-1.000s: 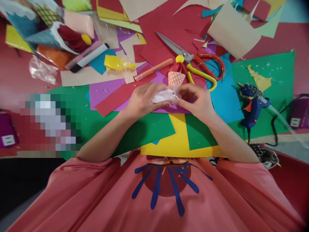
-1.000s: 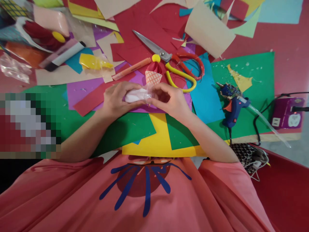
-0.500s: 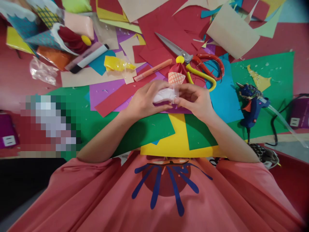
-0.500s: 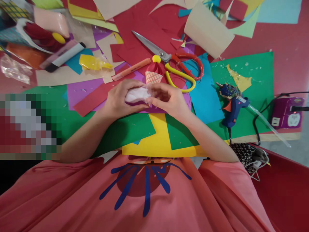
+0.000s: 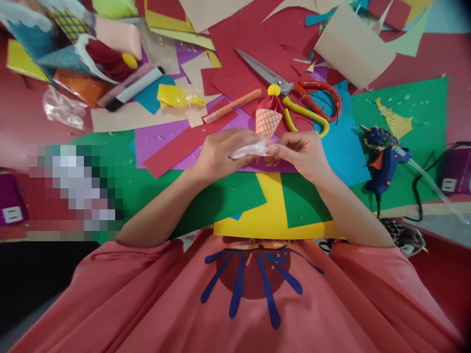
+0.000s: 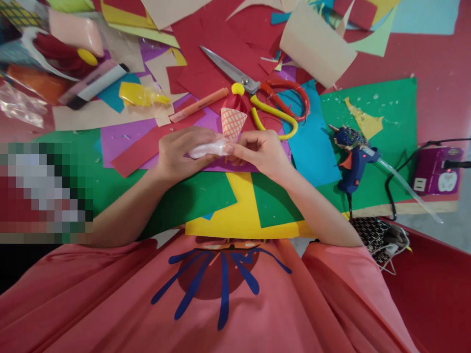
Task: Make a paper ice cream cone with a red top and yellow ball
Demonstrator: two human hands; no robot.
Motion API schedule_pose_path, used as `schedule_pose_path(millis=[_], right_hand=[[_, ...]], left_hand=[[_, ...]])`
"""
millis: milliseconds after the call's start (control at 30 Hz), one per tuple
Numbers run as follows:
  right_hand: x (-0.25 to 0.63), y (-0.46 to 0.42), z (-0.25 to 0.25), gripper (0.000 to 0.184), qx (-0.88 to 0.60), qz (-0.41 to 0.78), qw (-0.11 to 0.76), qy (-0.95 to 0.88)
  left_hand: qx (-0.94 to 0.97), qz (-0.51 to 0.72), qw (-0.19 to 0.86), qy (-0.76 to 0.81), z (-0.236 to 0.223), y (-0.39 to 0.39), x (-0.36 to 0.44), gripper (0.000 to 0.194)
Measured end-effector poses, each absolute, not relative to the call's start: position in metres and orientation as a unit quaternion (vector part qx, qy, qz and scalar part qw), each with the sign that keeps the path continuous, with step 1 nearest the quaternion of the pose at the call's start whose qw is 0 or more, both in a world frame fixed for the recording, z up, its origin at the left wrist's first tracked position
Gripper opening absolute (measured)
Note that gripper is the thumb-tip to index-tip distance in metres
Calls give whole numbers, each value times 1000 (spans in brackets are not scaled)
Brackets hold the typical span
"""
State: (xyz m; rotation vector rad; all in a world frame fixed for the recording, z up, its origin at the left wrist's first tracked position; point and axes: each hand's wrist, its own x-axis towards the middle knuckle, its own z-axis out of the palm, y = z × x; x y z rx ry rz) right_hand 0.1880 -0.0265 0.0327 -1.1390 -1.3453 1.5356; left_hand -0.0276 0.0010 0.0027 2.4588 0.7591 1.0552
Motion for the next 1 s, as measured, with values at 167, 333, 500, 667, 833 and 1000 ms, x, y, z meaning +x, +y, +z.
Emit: schedule_pose_path(millis=[167, 333, 500, 667, 833, 1000], right_hand=[[187, -26, 32, 36, -455, 601, 392, -527], [185, -27, 28, 36, -456, 612, 405, -503], [183, -29, 25, 40, -459, 625, 397, -491], [184, -27, 26, 41, -442, 628, 409, -492], [187, -24, 29, 43, -466, 603, 417, -495], [187, -22, 29, 46, -454, 658, 405, -443]], left_hand=[[851, 390, 218, 277, 6, 1, -22, 26], [837, 400, 237, 289, 6, 2, -22, 33], [842, 426, 209, 256, 6, 3, -21, 19], [843, 430, 199, 256, 5, 6, -20, 24], [850, 428, 170, 257, 0, 8, -27, 53], [848, 367, 247, 293, 5, 1, -30, 40]])
